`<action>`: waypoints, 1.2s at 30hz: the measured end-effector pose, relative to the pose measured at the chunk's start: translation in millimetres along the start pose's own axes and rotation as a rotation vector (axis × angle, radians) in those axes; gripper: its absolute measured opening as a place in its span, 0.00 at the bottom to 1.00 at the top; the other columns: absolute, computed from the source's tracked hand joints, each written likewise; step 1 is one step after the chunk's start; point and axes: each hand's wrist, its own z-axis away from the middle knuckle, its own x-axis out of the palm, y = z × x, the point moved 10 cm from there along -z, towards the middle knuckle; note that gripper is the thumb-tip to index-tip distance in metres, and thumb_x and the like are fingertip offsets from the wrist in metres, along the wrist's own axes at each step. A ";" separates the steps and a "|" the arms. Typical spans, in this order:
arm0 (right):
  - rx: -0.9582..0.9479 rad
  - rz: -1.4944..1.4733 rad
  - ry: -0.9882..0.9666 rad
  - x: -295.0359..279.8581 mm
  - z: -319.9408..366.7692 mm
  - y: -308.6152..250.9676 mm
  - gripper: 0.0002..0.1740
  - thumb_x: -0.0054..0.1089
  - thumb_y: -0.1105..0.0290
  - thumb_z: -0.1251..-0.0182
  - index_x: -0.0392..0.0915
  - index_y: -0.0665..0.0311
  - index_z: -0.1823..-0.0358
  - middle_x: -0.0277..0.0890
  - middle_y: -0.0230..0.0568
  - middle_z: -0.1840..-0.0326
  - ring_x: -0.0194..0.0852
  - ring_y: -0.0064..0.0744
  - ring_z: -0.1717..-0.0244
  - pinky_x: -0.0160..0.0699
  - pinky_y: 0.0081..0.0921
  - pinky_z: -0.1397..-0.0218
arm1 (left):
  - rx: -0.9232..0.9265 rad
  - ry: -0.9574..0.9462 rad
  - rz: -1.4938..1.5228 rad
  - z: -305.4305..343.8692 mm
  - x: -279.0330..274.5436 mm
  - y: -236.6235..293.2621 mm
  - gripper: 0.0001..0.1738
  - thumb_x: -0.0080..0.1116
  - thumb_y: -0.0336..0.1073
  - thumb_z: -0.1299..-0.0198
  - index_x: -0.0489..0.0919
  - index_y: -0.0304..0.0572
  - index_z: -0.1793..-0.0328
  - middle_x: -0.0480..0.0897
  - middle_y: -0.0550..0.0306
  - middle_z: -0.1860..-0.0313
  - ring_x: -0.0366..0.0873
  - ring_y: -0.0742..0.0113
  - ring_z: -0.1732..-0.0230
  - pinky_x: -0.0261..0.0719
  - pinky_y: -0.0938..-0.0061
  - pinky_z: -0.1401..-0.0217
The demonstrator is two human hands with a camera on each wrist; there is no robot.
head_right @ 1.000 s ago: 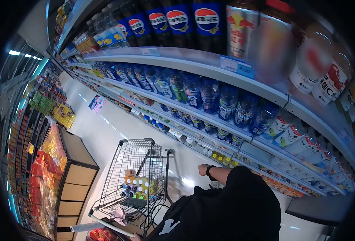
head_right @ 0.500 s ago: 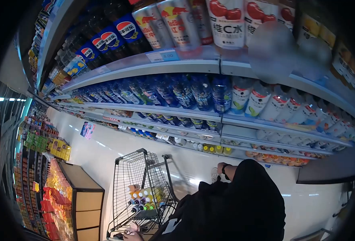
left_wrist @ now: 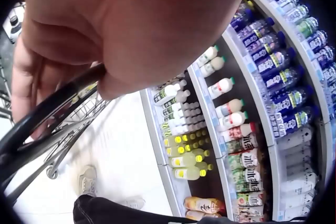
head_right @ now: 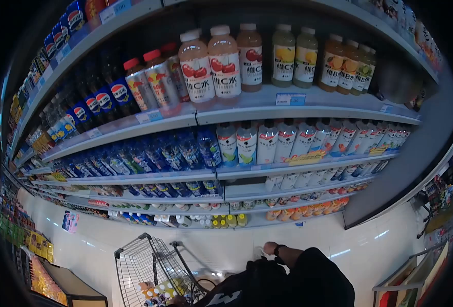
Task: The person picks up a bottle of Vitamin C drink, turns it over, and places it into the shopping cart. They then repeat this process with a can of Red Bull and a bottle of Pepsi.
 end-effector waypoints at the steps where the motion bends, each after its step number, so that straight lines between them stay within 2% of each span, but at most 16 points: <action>1: -0.008 -0.030 -0.152 8.8 14.1 7.3 0.10 0.59 0.67 0.52 0.85 0.63 0.72 0.82 0.43 0.77 0.82 0.39 0.77 0.79 0.38 0.71 | -0.011 0.024 -0.018 -12.1 -19.7 -1.6 0.24 0.67 0.58 0.52 0.86 0.60 0.50 0.87 0.58 0.49 0.83 0.47 0.46 0.82 0.60 0.46; 3: 0.037 -0.150 -0.019 8.4 26.5 37.2 0.07 0.57 0.70 0.49 0.84 0.61 0.76 0.81 0.37 0.81 0.80 0.30 0.79 0.77 0.31 0.76 | -0.186 0.174 0.077 -24.1 -49.9 -9.1 0.26 0.66 0.56 0.50 0.84 0.55 0.47 0.85 0.53 0.48 0.82 0.46 0.44 0.81 0.60 0.44; 6: 0.011 -0.169 -0.048 7.5 19.6 70.8 0.06 0.59 0.70 0.46 0.83 0.62 0.73 0.82 0.39 0.77 0.81 0.30 0.78 0.78 0.30 0.75 | -0.457 0.388 0.298 -28.2 -52.7 3.3 0.29 0.65 0.55 0.48 0.80 0.48 0.43 0.83 0.47 0.45 0.80 0.44 0.43 0.78 0.58 0.40; 8: 0.059 -0.924 -0.010 8.4 -8.3 95.9 0.09 0.59 0.71 0.42 0.83 0.64 0.62 0.83 0.42 0.72 0.82 0.31 0.74 0.81 0.30 0.70 | -0.637 0.515 0.441 -11.7 -60.6 9.6 0.31 0.64 0.53 0.47 0.77 0.43 0.40 0.81 0.43 0.44 0.79 0.43 0.41 0.76 0.58 0.38; 9: 0.051 -0.910 -0.019 3.2 14.1 86.4 0.09 0.59 0.71 0.42 0.83 0.64 0.62 0.83 0.42 0.72 0.82 0.31 0.74 0.81 0.30 0.70 | -0.725 0.577 0.508 -1.0 -68.0 11.3 0.33 0.64 0.53 0.46 0.76 0.41 0.39 0.80 0.41 0.43 0.78 0.42 0.41 0.75 0.57 0.36; 11: 0.042 -0.904 0.358 -102.0 30.0 44.8 0.14 0.59 0.69 0.36 0.81 0.66 0.51 0.83 0.41 0.67 0.84 0.31 0.70 0.82 0.29 0.64 | -0.898 0.697 0.626 34.5 -101.7 -7.4 0.35 0.63 0.51 0.45 0.74 0.36 0.36 0.79 0.37 0.41 0.77 0.41 0.40 0.73 0.57 0.34; 13: -0.174 -0.471 0.603 -188.1 56.9 -2.8 0.17 0.58 0.66 0.31 0.79 0.67 0.46 0.83 0.39 0.65 0.84 0.31 0.66 0.82 0.28 0.59 | -1.068 0.810 0.722 74.5 -127.5 -8.8 0.37 0.62 0.50 0.43 0.71 0.32 0.33 0.77 0.32 0.39 0.76 0.39 0.38 0.71 0.56 0.32; 14: -0.175 -0.507 0.581 -232.2 80.0 -29.0 0.16 0.57 0.67 0.31 0.79 0.67 0.46 0.83 0.41 0.62 0.84 0.31 0.61 0.81 0.27 0.57 | -0.889 1.041 0.566 114.0 -225.5 42.3 0.42 0.62 0.48 0.41 0.62 0.20 0.31 0.73 0.22 0.39 0.75 0.34 0.41 0.71 0.53 0.33; 15: -0.172 -0.543 0.556 -278.8 112.2 -60.9 0.15 0.55 0.68 0.30 0.79 0.66 0.46 0.83 0.44 0.58 0.85 0.31 0.56 0.79 0.27 0.55 | -0.735 1.268 0.448 120.0 -281.2 47.5 0.41 0.65 0.46 0.41 0.64 0.23 0.31 0.78 0.25 0.48 0.78 0.36 0.44 0.77 0.54 0.40; 17: -0.471 -0.790 0.812 -376.0 188.1 -120.6 0.14 0.53 0.71 0.26 0.79 0.65 0.44 0.83 0.40 0.58 0.84 0.30 0.57 0.78 0.25 0.56 | -0.327 1.368 0.746 172.5 -427.7 124.6 0.23 0.60 0.42 0.34 0.76 0.30 0.41 0.84 0.36 0.52 0.82 0.42 0.49 0.80 0.59 0.46; 19: -0.485 -0.681 0.978 -452.5 254.4 -156.0 0.13 0.52 0.72 0.24 0.78 0.66 0.43 0.83 0.40 0.60 0.84 0.27 0.58 0.79 0.24 0.56 | 0.002 1.487 0.686 215.9 -538.4 187.8 0.16 0.57 0.38 0.31 0.79 0.33 0.45 0.85 0.45 0.60 0.84 0.57 0.58 0.80 0.69 0.52; 23: -0.697 -0.499 1.415 -558.8 364.1 -210.4 0.12 0.56 0.73 0.27 0.79 0.68 0.46 0.82 0.39 0.62 0.82 0.24 0.62 0.78 0.22 0.57 | 0.478 1.640 0.478 301.7 -689.5 297.5 0.12 0.58 0.30 0.32 0.79 0.36 0.44 0.82 0.52 0.53 0.81 0.67 0.57 0.78 0.74 0.52; 25: -0.803 -0.516 1.520 -595.7 402.6 -239.8 0.12 0.57 0.72 0.27 0.79 0.68 0.46 0.81 0.38 0.62 0.80 0.24 0.62 0.78 0.22 0.55 | 0.646 1.642 0.355 337.2 -744.4 343.7 0.15 0.54 0.29 0.29 0.75 0.36 0.38 0.80 0.54 0.46 0.81 0.70 0.48 0.78 0.75 0.45; 31: -0.797 -0.439 1.599 -699.1 420.6 -271.7 0.18 0.58 0.72 0.28 0.74 0.68 0.39 0.77 0.36 0.50 0.76 0.21 0.56 0.78 0.21 0.51 | 0.719 1.940 0.054 395.4 -845.8 431.1 0.21 0.53 0.30 0.32 0.70 0.34 0.34 0.74 0.48 0.39 0.79 0.57 0.43 0.77 0.69 0.42; 33: -0.721 -0.404 1.656 -726.5 412.5 -271.9 0.21 0.62 0.68 0.33 0.75 0.69 0.40 0.76 0.45 0.49 0.78 0.30 0.57 0.78 0.26 0.49 | 0.604 2.161 -0.174 415.4 -855.2 449.0 0.23 0.49 0.27 0.33 0.68 0.34 0.32 0.71 0.43 0.36 0.77 0.45 0.41 0.75 0.63 0.39; 36: -0.596 -0.364 1.672 -748.2 409.5 -283.0 0.25 0.64 0.64 0.34 0.73 0.72 0.40 0.75 0.49 0.46 0.80 0.37 0.54 0.79 0.30 0.47 | 0.560 2.097 -0.087 409.6 -880.4 451.2 0.26 0.49 0.28 0.33 0.66 0.30 0.29 0.73 0.37 0.36 0.76 0.41 0.40 0.73 0.59 0.36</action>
